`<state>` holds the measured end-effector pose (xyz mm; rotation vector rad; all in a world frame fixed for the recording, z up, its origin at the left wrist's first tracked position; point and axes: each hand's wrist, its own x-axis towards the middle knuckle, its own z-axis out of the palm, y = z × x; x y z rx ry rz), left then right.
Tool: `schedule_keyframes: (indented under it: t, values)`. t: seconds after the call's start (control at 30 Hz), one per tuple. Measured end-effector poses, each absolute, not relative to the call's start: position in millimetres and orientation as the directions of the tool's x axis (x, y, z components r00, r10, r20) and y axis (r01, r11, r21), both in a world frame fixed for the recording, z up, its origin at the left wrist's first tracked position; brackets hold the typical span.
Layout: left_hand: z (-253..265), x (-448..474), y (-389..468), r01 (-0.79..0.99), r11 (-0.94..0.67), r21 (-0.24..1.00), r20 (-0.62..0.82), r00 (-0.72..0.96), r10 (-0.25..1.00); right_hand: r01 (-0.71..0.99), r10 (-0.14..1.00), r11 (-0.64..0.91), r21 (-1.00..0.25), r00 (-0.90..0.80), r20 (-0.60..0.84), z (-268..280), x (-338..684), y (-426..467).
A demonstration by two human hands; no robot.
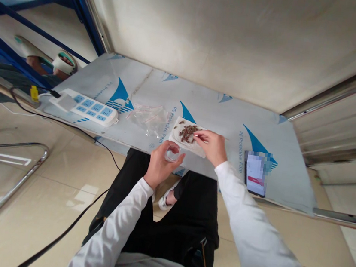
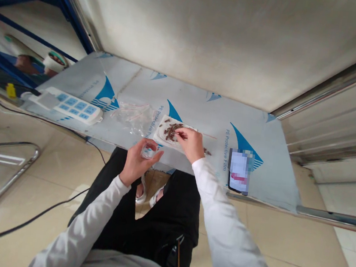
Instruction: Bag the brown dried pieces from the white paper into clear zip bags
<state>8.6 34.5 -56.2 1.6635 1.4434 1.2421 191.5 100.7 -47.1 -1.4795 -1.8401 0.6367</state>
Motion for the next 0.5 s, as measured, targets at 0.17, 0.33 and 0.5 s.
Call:
schedule_keyframes:
  t: [0.17, 0.33, 0.5]
  values:
    - [-54.2, 17.3, 33.4, 0.39, -0.243, 0.888, 0.262, 0.005, 0.965, 0.57, 0.881, 0.407, -0.714, -0.451, 0.141, 25.7, 158.0, 58.9]
    - [-54.0, 22.4, 31.1, 0.386, -0.265, 0.884, 0.276, 0.027, 0.961, 0.656, 0.77, 0.565, -0.5, -0.638, 0.032, 40.9, 144.2, 56.1]
    - [-54.8, 18.8, 30.0, 0.37, -0.25, 0.895, 0.271, -0.006, 0.962, 0.655, 0.768, 0.57, -0.495, -0.639, 0.039, 34.2, 139.8, 56.0]
